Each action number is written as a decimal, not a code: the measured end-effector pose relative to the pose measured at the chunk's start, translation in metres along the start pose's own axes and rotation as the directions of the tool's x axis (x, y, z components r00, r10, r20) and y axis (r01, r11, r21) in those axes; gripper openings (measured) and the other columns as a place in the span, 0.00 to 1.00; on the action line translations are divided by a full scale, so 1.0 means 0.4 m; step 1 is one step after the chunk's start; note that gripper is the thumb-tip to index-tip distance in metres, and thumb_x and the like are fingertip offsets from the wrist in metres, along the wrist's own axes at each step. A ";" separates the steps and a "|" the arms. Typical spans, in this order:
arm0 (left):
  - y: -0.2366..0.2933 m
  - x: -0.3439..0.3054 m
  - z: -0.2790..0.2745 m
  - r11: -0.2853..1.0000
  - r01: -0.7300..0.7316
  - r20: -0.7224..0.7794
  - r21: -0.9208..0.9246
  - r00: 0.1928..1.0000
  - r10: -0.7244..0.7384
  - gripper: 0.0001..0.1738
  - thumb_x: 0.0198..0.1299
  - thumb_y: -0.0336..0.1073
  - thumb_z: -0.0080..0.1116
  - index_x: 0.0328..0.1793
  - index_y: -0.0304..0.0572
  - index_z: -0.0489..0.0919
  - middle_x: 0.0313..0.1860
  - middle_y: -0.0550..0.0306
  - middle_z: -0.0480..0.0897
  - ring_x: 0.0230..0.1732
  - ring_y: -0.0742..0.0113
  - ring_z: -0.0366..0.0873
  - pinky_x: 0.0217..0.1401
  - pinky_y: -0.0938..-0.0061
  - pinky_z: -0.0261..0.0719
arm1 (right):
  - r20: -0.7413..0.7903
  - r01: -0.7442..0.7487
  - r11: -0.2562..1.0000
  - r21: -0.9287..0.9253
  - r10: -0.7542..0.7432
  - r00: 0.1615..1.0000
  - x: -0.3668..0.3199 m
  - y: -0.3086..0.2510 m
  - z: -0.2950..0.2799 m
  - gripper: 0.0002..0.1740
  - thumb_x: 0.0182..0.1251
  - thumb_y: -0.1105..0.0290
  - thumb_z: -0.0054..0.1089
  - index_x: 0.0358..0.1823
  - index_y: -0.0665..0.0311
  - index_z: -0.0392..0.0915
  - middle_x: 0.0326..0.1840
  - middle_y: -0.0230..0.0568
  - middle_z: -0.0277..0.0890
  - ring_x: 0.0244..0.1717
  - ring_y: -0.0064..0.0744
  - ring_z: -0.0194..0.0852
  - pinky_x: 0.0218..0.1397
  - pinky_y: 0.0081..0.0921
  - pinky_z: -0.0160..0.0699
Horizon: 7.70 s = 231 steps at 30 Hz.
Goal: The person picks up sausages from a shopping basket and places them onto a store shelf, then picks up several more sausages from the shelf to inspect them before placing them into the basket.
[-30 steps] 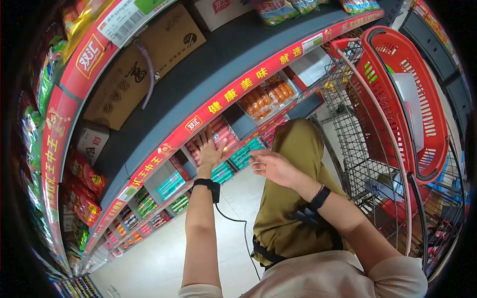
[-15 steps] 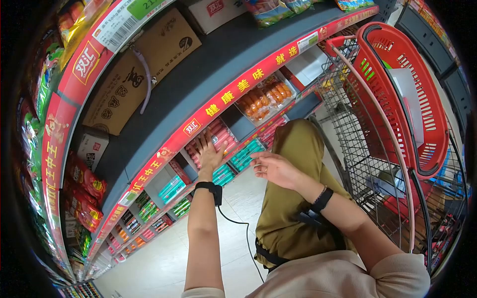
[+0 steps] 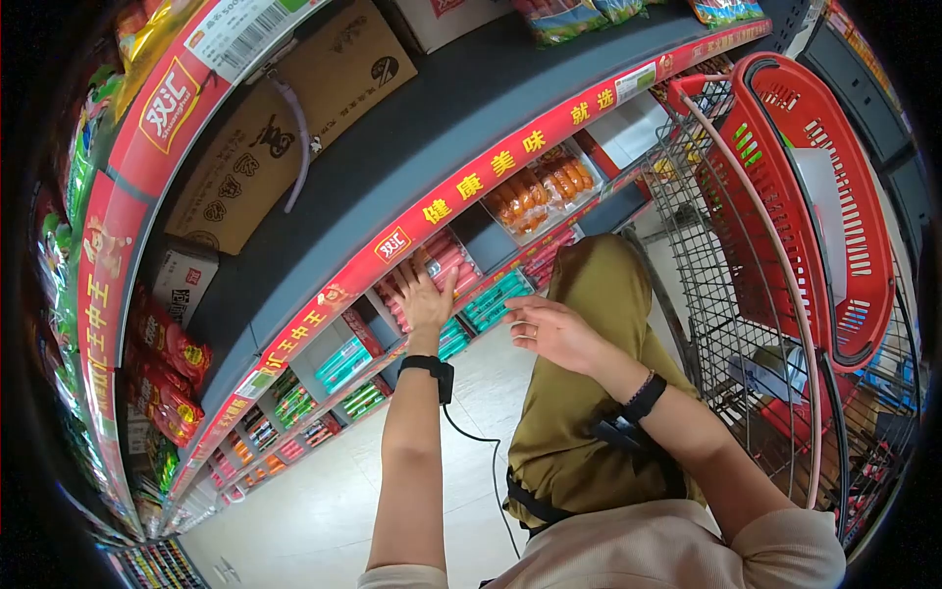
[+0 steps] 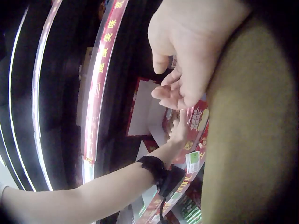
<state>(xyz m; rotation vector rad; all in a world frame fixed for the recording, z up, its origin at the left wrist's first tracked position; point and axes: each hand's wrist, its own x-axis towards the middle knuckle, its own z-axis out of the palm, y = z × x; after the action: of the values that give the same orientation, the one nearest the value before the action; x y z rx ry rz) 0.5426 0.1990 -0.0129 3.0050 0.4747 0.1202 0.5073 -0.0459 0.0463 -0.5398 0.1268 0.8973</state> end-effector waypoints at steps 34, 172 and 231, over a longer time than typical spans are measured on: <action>-0.002 0.029 -0.027 0.974 0.175 0.285 -0.142 0.950 -0.129 0.47 0.57 0.70 0.36 0.67 0.33 0.58 0.58 0.34 0.64 0.62 0.41 0.58 0.68 0.45 0.43 | 0.012 -0.040 0.999 0.005 0.040 0.999 0.017 0.015 -0.007 0.14 0.68 0.68 0.47 0.54 0.59 0.72 0.44 0.34 0.74 0.45 0.26 0.71 0.51 0.28 0.70; -0.015 0.100 -0.171 0.921 0.301 0.657 -0.246 0.751 -0.070 0.63 0.38 0.77 0.53 0.74 0.48 0.47 0.73 0.48 0.52 0.74 0.51 0.44 0.75 0.58 0.42 | 0.011 -0.082 0.997 0.005 0.082 0.997 0.039 0.004 -0.003 0.14 0.68 0.69 0.46 0.53 0.62 0.72 0.45 0.37 0.73 0.46 0.28 0.69 0.50 0.27 0.70; -0.100 0.124 -0.103 0.960 0.015 0.646 -0.278 0.743 0.175 0.75 0.30 0.73 0.65 0.74 0.39 0.35 0.74 0.39 0.42 0.76 0.51 0.34 0.76 0.62 0.40 | -0.018 -0.041 0.999 -0.029 0.040 0.999 0.016 0.004 0.005 0.14 0.68 0.69 0.46 0.53 0.62 0.72 0.45 0.37 0.73 0.45 0.28 0.70 0.52 0.28 0.69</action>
<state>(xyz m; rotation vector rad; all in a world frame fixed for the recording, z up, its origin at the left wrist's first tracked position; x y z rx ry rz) 0.5737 0.2558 0.0266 2.5438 0.2162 -0.8024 0.5100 -0.0398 0.0452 -0.5740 0.1411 0.9351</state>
